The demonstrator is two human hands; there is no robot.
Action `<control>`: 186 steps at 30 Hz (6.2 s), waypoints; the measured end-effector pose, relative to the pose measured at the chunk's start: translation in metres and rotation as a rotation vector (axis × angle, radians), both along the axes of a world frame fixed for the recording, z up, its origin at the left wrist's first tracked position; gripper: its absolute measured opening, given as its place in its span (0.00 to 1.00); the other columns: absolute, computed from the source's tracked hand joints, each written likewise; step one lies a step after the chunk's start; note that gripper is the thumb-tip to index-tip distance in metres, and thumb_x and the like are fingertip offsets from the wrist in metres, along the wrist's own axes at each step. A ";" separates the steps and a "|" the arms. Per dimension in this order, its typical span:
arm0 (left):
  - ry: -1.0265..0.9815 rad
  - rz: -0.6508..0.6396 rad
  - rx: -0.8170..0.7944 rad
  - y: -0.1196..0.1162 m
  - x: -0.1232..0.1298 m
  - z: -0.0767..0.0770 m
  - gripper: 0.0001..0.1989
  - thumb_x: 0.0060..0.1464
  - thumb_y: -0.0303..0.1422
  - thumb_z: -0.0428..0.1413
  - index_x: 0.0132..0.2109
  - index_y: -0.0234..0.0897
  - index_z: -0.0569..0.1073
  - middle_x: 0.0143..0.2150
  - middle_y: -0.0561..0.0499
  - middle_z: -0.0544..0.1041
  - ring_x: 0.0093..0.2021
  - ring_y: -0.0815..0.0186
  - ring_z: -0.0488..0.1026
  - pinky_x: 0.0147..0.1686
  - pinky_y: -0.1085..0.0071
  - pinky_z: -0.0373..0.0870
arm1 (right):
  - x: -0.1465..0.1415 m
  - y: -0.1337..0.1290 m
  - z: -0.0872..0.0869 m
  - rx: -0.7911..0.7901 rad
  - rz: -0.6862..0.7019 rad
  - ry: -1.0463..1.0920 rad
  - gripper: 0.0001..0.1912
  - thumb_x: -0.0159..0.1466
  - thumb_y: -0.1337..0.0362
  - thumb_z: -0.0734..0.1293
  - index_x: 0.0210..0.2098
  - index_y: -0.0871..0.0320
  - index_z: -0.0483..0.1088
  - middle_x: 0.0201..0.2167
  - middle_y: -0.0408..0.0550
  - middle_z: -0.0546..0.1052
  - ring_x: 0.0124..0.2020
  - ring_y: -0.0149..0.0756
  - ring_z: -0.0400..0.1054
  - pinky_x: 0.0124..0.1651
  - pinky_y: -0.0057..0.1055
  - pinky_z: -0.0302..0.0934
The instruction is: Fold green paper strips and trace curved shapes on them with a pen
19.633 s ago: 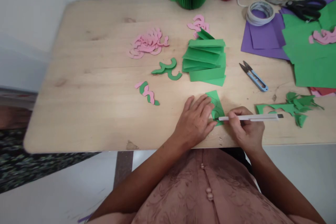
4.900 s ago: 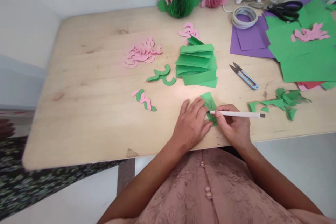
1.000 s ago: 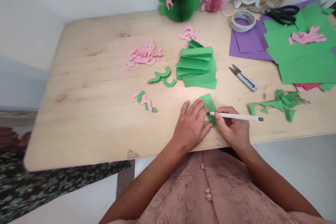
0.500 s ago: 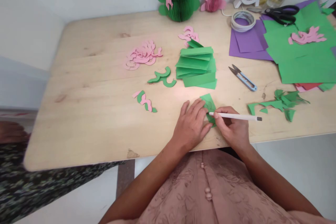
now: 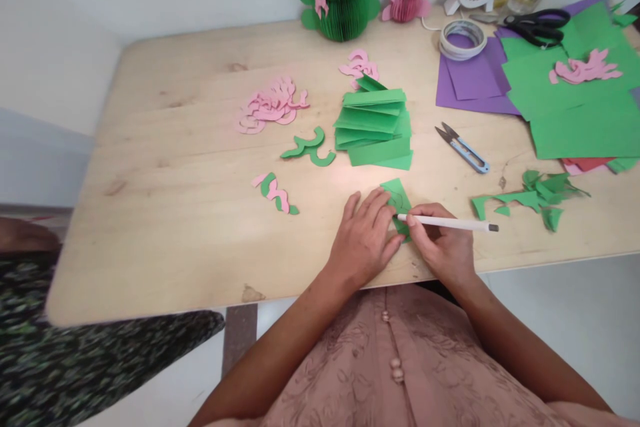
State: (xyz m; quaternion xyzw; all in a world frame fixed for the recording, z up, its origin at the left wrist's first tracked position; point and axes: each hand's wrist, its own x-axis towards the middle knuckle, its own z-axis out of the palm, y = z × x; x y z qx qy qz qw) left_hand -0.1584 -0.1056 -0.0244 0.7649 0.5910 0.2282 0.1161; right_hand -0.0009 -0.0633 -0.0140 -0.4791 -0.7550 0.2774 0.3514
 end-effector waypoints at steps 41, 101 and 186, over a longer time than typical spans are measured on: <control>0.011 0.010 -0.017 0.000 0.001 0.001 0.15 0.61 0.37 0.53 0.51 0.33 0.69 0.59 0.39 0.71 0.65 0.55 0.62 0.66 0.52 0.50 | 0.003 -0.001 -0.003 -0.064 -0.027 0.035 0.04 0.63 0.62 0.65 0.32 0.54 0.71 0.29 0.43 0.77 0.28 0.33 0.71 0.31 0.30 0.64; 0.008 0.007 -0.012 0.000 0.001 0.001 0.16 0.60 0.37 0.53 0.52 0.33 0.69 0.60 0.39 0.70 0.65 0.55 0.62 0.66 0.52 0.51 | 0.007 -0.001 -0.002 -0.050 -0.067 -0.001 0.07 0.63 0.59 0.65 0.32 0.54 0.72 0.28 0.44 0.77 0.28 0.34 0.71 0.31 0.31 0.65; 0.003 0.006 -0.019 0.000 0.001 0.001 0.15 0.61 0.37 0.52 0.51 0.33 0.69 0.60 0.39 0.70 0.65 0.55 0.61 0.66 0.52 0.50 | 0.012 -0.004 0.002 0.066 -0.087 -0.072 0.05 0.63 0.62 0.65 0.32 0.55 0.71 0.28 0.43 0.77 0.27 0.34 0.71 0.30 0.31 0.63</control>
